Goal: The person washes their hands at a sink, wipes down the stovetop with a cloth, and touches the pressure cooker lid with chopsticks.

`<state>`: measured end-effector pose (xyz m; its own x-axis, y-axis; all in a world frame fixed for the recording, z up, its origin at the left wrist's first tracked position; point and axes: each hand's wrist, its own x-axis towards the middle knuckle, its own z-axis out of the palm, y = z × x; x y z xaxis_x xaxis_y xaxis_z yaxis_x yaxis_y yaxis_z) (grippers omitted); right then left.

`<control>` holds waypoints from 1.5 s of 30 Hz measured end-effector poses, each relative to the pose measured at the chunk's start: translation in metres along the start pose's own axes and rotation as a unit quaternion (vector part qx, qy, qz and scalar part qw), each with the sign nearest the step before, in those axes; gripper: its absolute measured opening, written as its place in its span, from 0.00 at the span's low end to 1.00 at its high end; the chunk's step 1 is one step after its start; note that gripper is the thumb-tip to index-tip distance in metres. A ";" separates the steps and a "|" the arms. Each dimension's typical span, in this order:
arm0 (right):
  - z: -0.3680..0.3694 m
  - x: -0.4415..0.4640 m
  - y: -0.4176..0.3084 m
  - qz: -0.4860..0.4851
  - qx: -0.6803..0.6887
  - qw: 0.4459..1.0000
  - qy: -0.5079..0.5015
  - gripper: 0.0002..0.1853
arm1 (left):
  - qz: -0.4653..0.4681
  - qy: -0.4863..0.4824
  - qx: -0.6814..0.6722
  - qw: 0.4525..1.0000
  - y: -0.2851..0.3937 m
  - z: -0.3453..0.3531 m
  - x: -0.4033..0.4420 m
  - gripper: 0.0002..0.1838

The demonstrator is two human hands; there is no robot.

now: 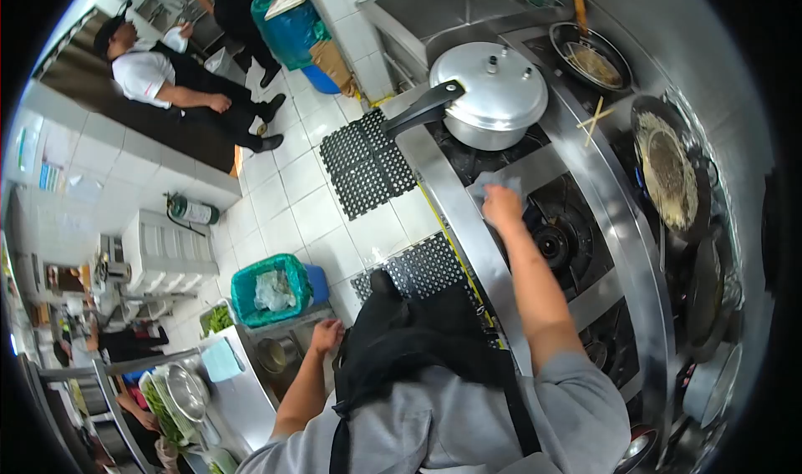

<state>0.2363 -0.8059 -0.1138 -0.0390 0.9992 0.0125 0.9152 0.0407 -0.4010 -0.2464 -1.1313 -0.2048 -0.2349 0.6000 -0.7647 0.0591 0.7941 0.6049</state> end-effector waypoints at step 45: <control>0.011 -0.141 -0.086 0.291 0.002 0.953 -0.083 0.19 | -0.014 -0.278 -0.192 0.941 0.324 0.250 0.296 0.24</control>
<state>0.1587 -0.9501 -0.0913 0.4115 0.8385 -0.3572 0.8001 -0.5200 -0.2991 -0.0538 -0.6724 -0.2910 0.3201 0.6212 -0.7153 -0.3186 0.7816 0.5362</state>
